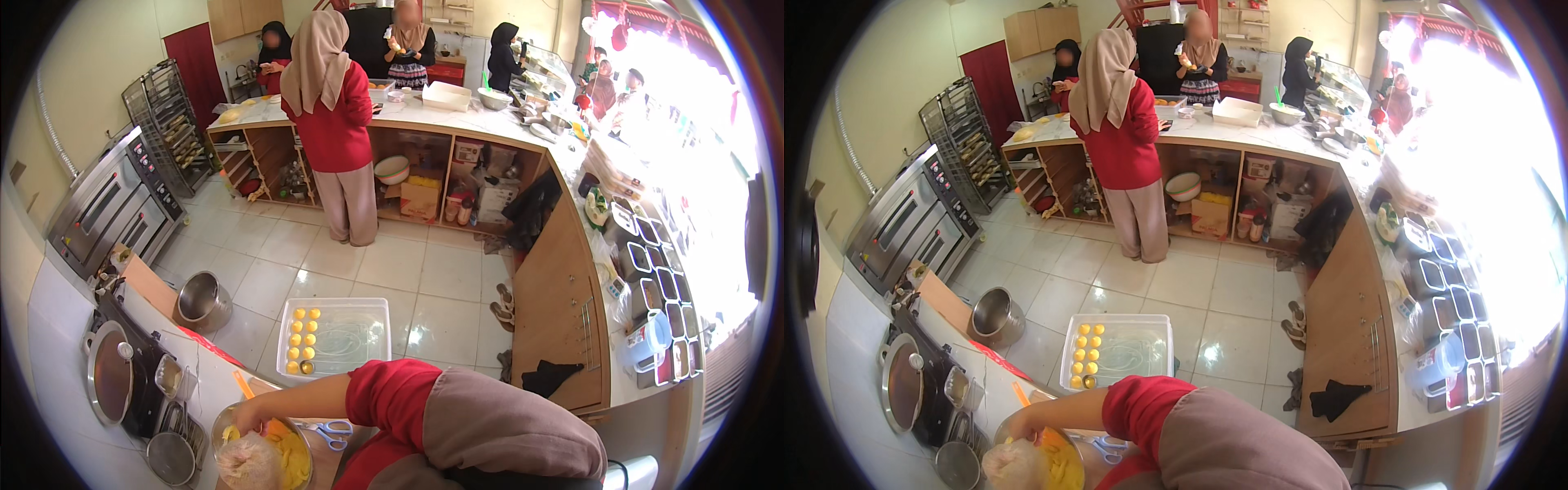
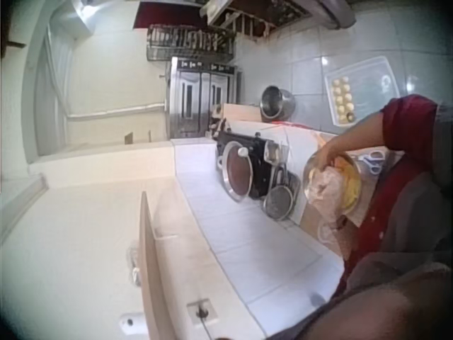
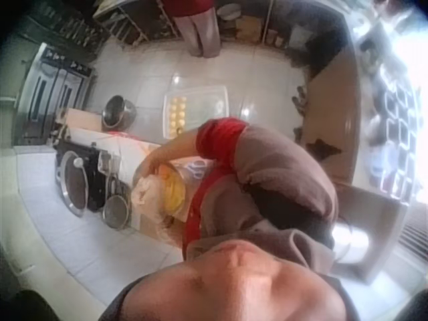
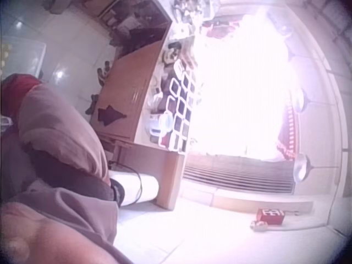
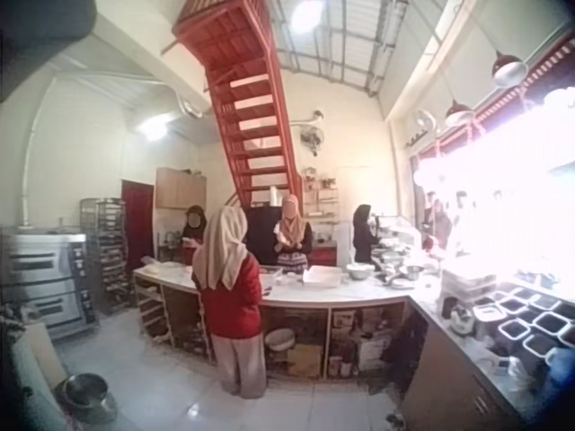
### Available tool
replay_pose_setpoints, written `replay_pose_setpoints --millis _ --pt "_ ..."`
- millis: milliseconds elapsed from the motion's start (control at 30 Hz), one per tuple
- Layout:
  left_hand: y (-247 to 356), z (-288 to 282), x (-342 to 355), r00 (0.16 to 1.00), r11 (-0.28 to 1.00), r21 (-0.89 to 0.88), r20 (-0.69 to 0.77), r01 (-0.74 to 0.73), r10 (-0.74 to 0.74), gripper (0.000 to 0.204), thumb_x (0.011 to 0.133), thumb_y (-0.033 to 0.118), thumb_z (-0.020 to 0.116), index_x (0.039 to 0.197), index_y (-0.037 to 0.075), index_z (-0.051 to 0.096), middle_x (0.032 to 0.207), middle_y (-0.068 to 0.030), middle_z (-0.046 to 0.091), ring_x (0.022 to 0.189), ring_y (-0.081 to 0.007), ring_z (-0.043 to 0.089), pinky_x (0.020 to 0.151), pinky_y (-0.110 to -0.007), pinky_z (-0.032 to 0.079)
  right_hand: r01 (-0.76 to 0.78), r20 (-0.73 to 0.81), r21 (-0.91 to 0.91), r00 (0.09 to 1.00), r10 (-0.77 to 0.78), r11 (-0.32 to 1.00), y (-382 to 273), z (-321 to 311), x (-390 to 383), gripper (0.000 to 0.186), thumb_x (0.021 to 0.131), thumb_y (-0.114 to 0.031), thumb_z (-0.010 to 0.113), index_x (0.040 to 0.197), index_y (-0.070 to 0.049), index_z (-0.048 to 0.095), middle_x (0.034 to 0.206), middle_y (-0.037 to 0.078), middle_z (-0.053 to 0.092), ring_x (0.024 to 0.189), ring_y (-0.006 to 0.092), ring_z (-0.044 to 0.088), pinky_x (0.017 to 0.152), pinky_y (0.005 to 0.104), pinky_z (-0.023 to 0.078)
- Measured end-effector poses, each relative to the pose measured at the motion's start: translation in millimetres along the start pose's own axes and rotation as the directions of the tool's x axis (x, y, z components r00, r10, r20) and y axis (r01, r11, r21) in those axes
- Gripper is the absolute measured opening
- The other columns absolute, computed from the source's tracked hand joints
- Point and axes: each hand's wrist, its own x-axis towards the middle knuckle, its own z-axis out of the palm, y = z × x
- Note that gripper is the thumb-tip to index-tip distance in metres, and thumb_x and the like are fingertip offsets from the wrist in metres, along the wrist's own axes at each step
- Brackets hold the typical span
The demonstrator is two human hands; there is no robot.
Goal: The person pipes portions of yellow dough from a plastic pastry bag onto a clear plastic tray lid, refill the bag from a large metal bowl using a spatula, and then continues piping dough onto the lid.
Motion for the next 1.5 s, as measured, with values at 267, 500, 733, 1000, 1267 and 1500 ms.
replay_pose_setpoints --millis 267,500,733,1000,1267,1500 --pt "-6.1 -5.9 2.6 0.932 0.054 0.968 0.218 -0.243 0.288 0.009 0.085 0.011 0.045 0.089 0.006 0.051 0.078 -0.0081 0.054 0.074 -0.0200 0.053 0.066 -0.033 0.047 -0.084 -0.030 0.055 0.996 0.085 0.995 25.8 -1.6 16.3 0.012 0.075 -0.010 0.059 0.087 -0.010 0.055 0.074 0.003 0.051 0.062 0.0163 0.052 0.059 0.0382 0.054" --pt "33.9 6.9 4.9 0.971 0.967 -0.187 -0.132 0.172 -0.198 0.017 0.084 0.019 0.057 0.088 0.003 0.051 0.080 -0.0100 0.055 0.071 -0.0238 0.054 0.064 -0.034 0.047 -0.093 -0.045 0.074 0.994 0.097 0.993 21.6 2.6 12.3 0.010 0.074 -0.006 0.061 0.081 -0.008 0.053 0.065 0.001 0.046 0.052 0.0114 0.046 0.056 0.0378 0.054" --pt "50.0 9.7 4.0 0.948 0.841 0.540 -0.280 0.026 0.151 0.027 0.069 0.021 0.073 0.078 0.004 0.054 0.074 -0.0065 0.057 0.064 -0.0208 0.053 0.060 -0.032 0.046 -0.094 -0.022 0.073 0.995 0.096 0.993 19.9 8.2 2.9 0.008 0.075 -0.007 0.059 0.078 -0.008 0.051 0.056 -0.002 0.038 0.044 0.0099 0.037 0.053 0.0358 0.052" --pt "37.0 11.9 2.4 0.955 0.939 0.325 -0.295 0.113 -0.013 0.023 0.069 0.016 0.070 0.081 0.003 0.054 0.073 -0.0082 0.055 0.066 -0.0221 0.054 0.062 -0.033 0.046 -0.116 -0.039 0.062 0.992 0.118 0.991 30.7 10.9 12.4 0.009 0.073 -0.007 0.061 0.073 -0.008 0.051 0.056 -0.002 0.037 0.045 0.0096 0.038 0.053 0.0354 0.052" --pt "30.7 5.6 -7.1 0.955 0.917 0.384 -0.297 0.109 0.011 0.023 0.072 0.014 0.066 0.086 0.001 0.053 0.082 -0.0099 0.055 0.076 -0.0250 0.054 0.071 -0.034 0.046 -0.105 -0.067 0.082 0.992 0.111 0.991 24.7 9.8 6.7 0.012 0.072 -0.007 0.062 0.069 -0.006 0.051 0.056 -0.001 0.038 0.046 0.0103 0.039 0.054 0.0355 0.053" --pt "27.0 4.5 0.2 0.942 0.889 0.445 -0.333 0.111 0.049 0.019 0.077 0.014 0.060 0.089 0.001 0.053 0.083 -0.0090 0.055 0.078 -0.0233 0.054 0.070 -0.033 0.045 -0.104 -0.072 0.083 0.991 0.110 0.991 24.2 11.5 8.1 0.011 0.072 -0.005 0.062 0.075 -0.004 0.052 0.060 0.002 0.042 0.048 0.0122 0.043 0.052 0.0356 0.054"
